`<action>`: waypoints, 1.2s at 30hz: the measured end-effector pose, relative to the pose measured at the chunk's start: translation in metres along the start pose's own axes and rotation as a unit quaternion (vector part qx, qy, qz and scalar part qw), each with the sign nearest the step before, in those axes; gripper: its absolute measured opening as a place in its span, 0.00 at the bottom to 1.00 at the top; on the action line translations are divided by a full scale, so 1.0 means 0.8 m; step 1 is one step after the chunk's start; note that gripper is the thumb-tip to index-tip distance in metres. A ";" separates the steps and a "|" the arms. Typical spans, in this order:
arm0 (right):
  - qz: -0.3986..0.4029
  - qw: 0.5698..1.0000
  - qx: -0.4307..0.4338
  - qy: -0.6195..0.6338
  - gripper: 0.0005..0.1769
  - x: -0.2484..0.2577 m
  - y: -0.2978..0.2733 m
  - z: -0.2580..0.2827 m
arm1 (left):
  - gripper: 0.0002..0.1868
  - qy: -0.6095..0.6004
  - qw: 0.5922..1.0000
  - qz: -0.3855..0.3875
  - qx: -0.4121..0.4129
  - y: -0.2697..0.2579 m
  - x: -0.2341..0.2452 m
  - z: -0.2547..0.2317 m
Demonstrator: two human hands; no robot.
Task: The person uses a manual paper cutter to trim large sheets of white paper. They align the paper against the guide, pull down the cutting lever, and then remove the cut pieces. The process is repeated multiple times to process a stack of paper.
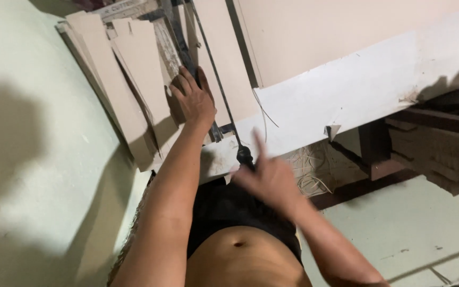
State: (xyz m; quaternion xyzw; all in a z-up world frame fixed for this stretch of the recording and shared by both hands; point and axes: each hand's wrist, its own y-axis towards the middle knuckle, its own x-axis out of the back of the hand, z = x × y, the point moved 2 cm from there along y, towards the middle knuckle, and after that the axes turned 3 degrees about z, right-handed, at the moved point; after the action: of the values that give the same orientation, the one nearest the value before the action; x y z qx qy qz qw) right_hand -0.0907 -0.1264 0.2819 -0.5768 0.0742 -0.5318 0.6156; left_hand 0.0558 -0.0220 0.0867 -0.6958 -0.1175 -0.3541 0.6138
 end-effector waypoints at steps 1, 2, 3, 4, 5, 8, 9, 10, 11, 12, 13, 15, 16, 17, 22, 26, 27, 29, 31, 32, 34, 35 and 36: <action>0.032 0.999 0.004 -0.040 0.50 -0.031 -0.001 -0.014 | 0.59 0.002 1.000 0.000 0.005 0.000 0.005 -0.001; 0.064 0.995 0.007 -0.081 0.52 -0.061 -0.002 -0.028 | 0.59 0.004 1.000 0.001 0.009 -0.001 0.011 -0.002; 0.065 0.995 0.010 -0.081 0.52 -0.100 0.030 -0.055 | 0.59 0.004 1.000 0.000 0.012 -0.005 0.019 -0.001; 0.028 0.994 0.028 -0.104 0.45 -0.137 0.061 -0.080 | 0.59 -0.023 1.000 0.012 0.007 -0.009 0.026 -0.001; -0.013 0.991 0.044 -0.128 0.39 -0.173 0.093 -0.107 | 0.60 -0.051 0.998 0.021 -0.002 -0.012 0.034 -0.004; 0.005 0.990 0.070 -0.119 0.41 -0.197 0.125 -0.133 | 0.56 -0.046 0.999 -0.001 -0.002 -0.017 0.032 -0.003; -0.001 0.990 0.076 -0.120 0.41 -0.189 0.119 -0.130 | 0.56 -0.046 0.999 -0.009 0.000 -0.014 0.030 -0.001; 0.008 0.994 0.062 -0.094 0.41 -0.182 0.113 -0.128 | 0.58 -0.053 0.999 -0.003 -0.003 -0.011 0.028 0.000; 0.025 0.997 0.044 -0.065 0.42 -0.176 0.096 -0.128 | 0.61 -0.058 0.998 0.011 -0.004 -0.016 0.022 0.000; 0.029 0.996 0.046 -0.064 0.42 -0.144 0.065 -0.103 | 0.61 -0.057 0.998 0.013 -0.001 -0.023 0.021 0.006; 0.040 0.998 0.046 -0.025 0.44 -0.109 0.041 -0.081 | 0.56 -0.025 0.999 -0.024 -0.022 -0.024 0.025 0.003; 0.050 0.998 0.047 0.015 0.46 -0.043 -0.001 -0.042 | 0.52 0.007 0.997 -0.062 -0.044 -0.011 0.006 -0.004; 0.087 0.995 0.035 0.040 0.48 -0.012 -0.018 -0.025 | 0.47 0.072 0.993 -0.058 -0.071 0.004 -0.015 -0.009; 0.123 0.990 0.023 0.066 0.50 0.018 -0.034 -0.007 | 0.43 0.137 0.984 -0.054 -0.097 0.019 -0.036 -0.013; -0.013 0.999 0.050 0.014 0.21 -0.041 0.104 -0.080 | 0.25 0.179 0.943 -0.123 -0.254 -0.051 -0.043 0.005; -0.108 0.994 0.013 -0.026 0.33 -0.101 0.214 -0.095 | 0.03 0.233 0.846 -0.191 -0.440 -0.116 -0.051 0.035; -0.108 0.994 0.016 -0.024 0.33 -0.097 0.218 -0.088 | 0.03 0.235 0.847 -0.191 -0.438 -0.113 -0.048 0.046; -0.109 0.989 -0.035 -0.090 0.45 -0.092 0.225 -0.074 | 0.11 0.232 0.899 -0.098 -0.359 -0.104 -0.049 0.075; -0.122 0.985 -0.055 -0.109 0.44 -0.104 0.246 -0.082 | 0.10 0.278 0.897 -0.085 -0.333 -0.107 -0.027 0.107; -0.136 0.979 -0.078 -0.128 0.43 -0.108 0.255 -0.086 | 0.10 0.321 0.892 -0.072 -0.309 -0.108 -0.016 0.122; -0.141 0.980 -0.062 -0.127 0.37 -0.117 0.278 -0.111 | 0.10 0.332 0.889 -0.065 -0.310 -0.098 -0.020 0.136; -0.148 0.980 -0.045 -0.125 0.31 -0.119 0.291 -0.122 | 0.11 0.345 0.884 -0.061 -0.310 -0.091 -0.022 0.144; -0.149 0.980 -0.043 -0.127 0.31 -0.108 0.274 -0.105 | 0.11 0.343 0.885 -0.062 -0.308 -0.093 -0.015 0.147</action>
State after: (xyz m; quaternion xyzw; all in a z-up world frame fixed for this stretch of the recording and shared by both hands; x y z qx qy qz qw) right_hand -0.0622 -0.1661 0.0367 -0.6699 -0.0686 -0.5363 0.5089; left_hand 0.0438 0.1074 0.1369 -0.6763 0.1726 -0.6261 0.3476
